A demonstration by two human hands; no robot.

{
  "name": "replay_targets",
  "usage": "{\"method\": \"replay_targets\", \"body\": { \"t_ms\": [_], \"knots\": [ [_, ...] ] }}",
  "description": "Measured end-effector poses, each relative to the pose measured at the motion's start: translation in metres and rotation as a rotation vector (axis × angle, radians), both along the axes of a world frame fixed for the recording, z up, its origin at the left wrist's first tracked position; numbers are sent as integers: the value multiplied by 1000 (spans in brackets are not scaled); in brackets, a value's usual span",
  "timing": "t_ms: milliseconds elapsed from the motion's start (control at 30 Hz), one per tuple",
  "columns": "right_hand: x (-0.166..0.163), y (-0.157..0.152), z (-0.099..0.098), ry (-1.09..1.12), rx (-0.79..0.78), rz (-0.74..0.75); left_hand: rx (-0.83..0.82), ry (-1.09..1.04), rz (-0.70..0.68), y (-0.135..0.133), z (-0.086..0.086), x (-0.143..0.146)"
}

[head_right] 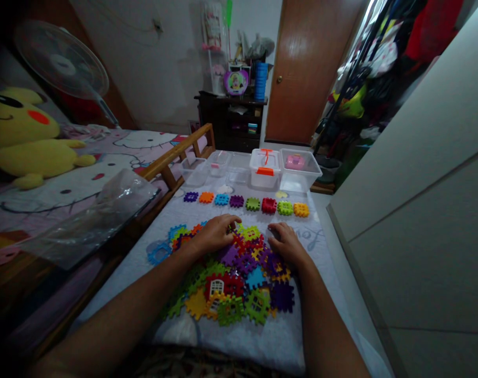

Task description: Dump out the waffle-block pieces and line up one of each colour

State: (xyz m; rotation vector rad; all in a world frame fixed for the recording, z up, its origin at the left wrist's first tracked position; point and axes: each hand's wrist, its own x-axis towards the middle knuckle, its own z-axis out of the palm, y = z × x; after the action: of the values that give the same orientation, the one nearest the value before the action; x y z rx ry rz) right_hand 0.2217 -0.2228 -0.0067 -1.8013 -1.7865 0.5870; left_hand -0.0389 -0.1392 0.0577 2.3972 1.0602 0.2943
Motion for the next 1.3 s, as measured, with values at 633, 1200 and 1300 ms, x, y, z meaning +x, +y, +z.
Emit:
{"method": "replay_targets", "body": {
  "t_ms": [633,1200,1300],
  "knots": [
    [3,0,-4,-14,23,12,-92,-168,92,19,-5,-52],
    [2,0,-1,-23,11,12,40,148,-383,-21,20,-36],
    [3,2,-2,-19,13,15,40,138,-417,-20,20,-34]
  ]
}}
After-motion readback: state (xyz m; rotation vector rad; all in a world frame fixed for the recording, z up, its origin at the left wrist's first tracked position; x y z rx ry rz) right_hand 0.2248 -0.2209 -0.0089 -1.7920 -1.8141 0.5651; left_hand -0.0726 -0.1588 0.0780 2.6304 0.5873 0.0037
